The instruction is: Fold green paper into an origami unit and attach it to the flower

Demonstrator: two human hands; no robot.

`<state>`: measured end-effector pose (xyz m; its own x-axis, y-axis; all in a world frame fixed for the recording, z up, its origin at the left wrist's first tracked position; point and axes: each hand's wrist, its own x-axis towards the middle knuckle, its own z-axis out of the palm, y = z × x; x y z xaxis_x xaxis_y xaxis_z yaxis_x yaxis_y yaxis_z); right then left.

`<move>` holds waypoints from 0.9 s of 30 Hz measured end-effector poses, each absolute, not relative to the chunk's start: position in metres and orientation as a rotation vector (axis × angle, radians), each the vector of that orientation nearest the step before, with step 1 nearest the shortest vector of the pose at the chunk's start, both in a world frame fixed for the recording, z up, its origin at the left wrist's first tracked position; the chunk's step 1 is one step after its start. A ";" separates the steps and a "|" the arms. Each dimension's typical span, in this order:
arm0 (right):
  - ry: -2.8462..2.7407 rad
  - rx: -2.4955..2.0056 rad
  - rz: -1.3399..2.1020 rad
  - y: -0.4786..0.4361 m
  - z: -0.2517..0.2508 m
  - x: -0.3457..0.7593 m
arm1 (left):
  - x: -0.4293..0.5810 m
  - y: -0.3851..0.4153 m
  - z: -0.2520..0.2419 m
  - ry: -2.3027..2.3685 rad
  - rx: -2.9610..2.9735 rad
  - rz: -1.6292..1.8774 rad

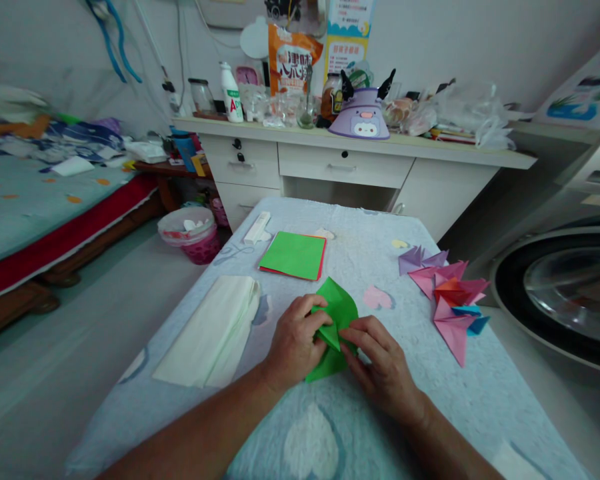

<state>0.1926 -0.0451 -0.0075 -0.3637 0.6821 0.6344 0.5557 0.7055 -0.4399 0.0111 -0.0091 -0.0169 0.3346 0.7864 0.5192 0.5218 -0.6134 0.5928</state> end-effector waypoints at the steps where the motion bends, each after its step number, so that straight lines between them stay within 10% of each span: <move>1: -2.055 -0.946 0.194 -0.045 -0.008 0.193 | 0.010 -0.008 -0.017 1.163 2.269 1.164; 27: -1.951 -0.989 0.218 -0.042 -0.006 0.200 | 0.007 -0.008 -0.018 0.984 2.234 1.149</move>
